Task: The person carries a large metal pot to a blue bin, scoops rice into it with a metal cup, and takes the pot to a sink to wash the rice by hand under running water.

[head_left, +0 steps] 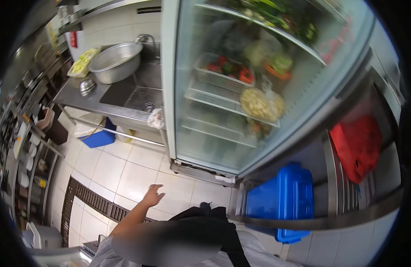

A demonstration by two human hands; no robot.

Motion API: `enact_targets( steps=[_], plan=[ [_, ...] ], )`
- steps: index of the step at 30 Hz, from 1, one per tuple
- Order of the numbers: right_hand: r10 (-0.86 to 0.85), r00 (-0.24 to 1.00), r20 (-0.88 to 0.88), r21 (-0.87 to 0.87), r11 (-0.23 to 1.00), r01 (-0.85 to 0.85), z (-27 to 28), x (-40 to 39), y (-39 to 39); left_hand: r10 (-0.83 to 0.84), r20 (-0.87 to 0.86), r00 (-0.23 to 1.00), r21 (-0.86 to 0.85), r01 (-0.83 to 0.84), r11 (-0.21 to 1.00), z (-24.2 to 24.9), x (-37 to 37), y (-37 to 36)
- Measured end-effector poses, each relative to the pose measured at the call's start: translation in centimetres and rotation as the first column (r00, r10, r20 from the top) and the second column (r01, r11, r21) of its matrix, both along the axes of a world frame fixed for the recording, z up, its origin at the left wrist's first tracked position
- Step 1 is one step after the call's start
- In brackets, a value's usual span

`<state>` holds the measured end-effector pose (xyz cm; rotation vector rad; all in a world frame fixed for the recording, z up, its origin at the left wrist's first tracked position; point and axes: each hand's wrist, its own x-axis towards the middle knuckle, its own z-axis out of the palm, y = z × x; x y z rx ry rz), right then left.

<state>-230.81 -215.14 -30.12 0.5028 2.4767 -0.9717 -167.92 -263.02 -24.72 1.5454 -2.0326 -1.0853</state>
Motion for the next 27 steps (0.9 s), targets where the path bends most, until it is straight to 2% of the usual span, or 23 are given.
enact_targets(
  steps=[2,3,4,5,6,7,8,10,14,15,17,19,20,21,22,23,25,26,27],
  plan=[
    [0.323,0.943,0.079,-0.013,0.946,-0.323,-2.2,3.2,-7.5,-0.07,-0.004,0.998,0.051,0.07,0.996,2.3,-1.7,-1.1],
    [0.508,0.854,0.108,-0.049,0.861,-0.506,-2.8,5.2,-12.3,-0.109,0.01,0.994,0.083,0.108,0.991,3.0,-2.2,-1.9],
    [0.683,0.72,0.125,-0.091,0.73,-0.677,-3.1,7.4,-17.1,-0.06,-0.001,0.998,0.079,0.06,0.995,3.1,-2.1,-2.7],
    [0.823,0.554,0.127,-0.141,0.568,-0.811,-3.3,9.7,-21.7,-0.115,0.046,0.992,0.083,0.111,0.99,3.0,-1.9,-3.4],
    [0.916,0.385,0.111,-0.182,0.4,-0.898,-3.2,12.1,-26.2,-0.167,0.092,0.982,0.093,0.159,0.983,2.8,-1.7,-3.9],
    [0.972,0.219,0.084,-0.218,0.232,-0.948,-3.2,14.3,-30.2,-0.111,0.078,0.991,0.095,0.104,0.99,2.8,-1.1,-4.4],
    [0.996,0.076,0.051,-0.242,0.086,-0.967,-3.1,16.3,-34.1,-0.142,0.169,0.975,0.134,0.12,0.984,2.9,0.1,-4.8],
    [0.993,-0.114,-0.027,-0.243,-0.118,-0.963,-3.3,19.4,-40.6,-0.158,0.328,0.931,0.208,0.092,0.974,2.6,2.8,-4.9],
    [0.903,-0.377,-0.208,-0.111,-0.404,-0.908,-4.3,24.2,-50.6,0.033,0.496,0.868,0.32,-0.218,0.922,1.1,10.2,-1.6],
    [0.89,-0.405,-0.208,-0.121,-0.434,-0.893,-4.2,25.1,-52.9,0.083,0.528,0.845,0.337,-0.299,0.893,0.4,12.1,-0.2],
    [0.706,-0.702,0.095,-0.144,-0.688,-0.711,-4.4,26.3,-57.8,0.176,0.568,0.804,0.354,-0.432,0.83,-0.4,15.4,3.1],
    [0.681,-0.715,0.156,-0.15,-0.699,-0.699,-3.9,29.3,-61.0,0.25,0.558,0.791,0.399,-0.52,0.755,-4.7,19.2,6.7],
    [0.661,-0.739,0.132,-0.158,-0.722,-0.674,-3.0,31.1,-62.5,0.326,0.537,0.778,0.417,-0.581,0.699,-3.8,20.1,8.0],
    [0.642,-0.759,0.106,-0.164,-0.742,-0.651,-4.5,32.2,-64.1,0.4,0.516,0.758,0.435,-0.634,0.64,-3.1,21.1,9.3],
    [0.664,-0.746,-0.052,-0.274,-0.728,-0.629,-6.6,34.0,-65.2,0.427,0.556,0.713,0.42,-0.684,0.596,-4.0,22.4,10.6],
    [0.658,-0.751,-0.056,-0.284,-0.731,-0.62,-6.7,36.3,-66.7,0.446,0.598,0.666,0.403,-0.73,0.552,-5.2,23.9,12.3],
    [0.554,-0.786,-0.274,-0.355,-0.818,-0.453,-5.6,41.9,-69.3,0.456,0.644,0.615,0.482,-0.788,0.383,-6.7,27.2,13.7],
    [0.48,-0.821,-0.31,-0.451,-0.834,-0.317,-4.8,45.3,-71.0,0.437,0.652,0.62,0.51,-0.785,0.352,-8.2,28.7,14.6],
    [0.488,-0.81,-0.326,-0.453,-0.832,-0.319,-4.7,49.2,-72.6,0.423,0.658,0.623,0.53,-0.782,0.328,-8.7,30.5,14.3]
  ],
)
